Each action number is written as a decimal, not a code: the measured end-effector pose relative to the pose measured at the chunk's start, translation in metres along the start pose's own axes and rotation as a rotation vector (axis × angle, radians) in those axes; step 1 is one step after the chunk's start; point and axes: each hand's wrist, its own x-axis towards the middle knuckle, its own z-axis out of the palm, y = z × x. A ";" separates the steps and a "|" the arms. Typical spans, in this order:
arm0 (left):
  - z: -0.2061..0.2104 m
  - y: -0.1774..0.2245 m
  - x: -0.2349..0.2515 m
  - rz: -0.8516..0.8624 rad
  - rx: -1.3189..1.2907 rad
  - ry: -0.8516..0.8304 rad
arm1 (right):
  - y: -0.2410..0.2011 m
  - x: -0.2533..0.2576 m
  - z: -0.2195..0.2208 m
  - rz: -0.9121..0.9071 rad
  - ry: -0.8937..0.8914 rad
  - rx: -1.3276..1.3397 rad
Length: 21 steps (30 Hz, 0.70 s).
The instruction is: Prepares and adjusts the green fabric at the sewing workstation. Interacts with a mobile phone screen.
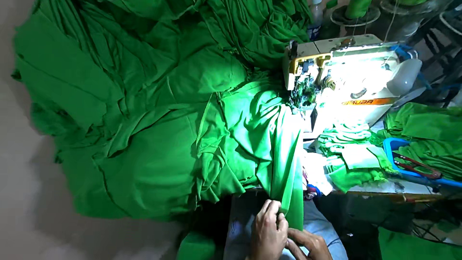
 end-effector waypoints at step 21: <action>0.000 -0.029 -0.065 0.653 -0.085 0.144 | -0.026 -0.036 -0.006 0.307 0.152 0.539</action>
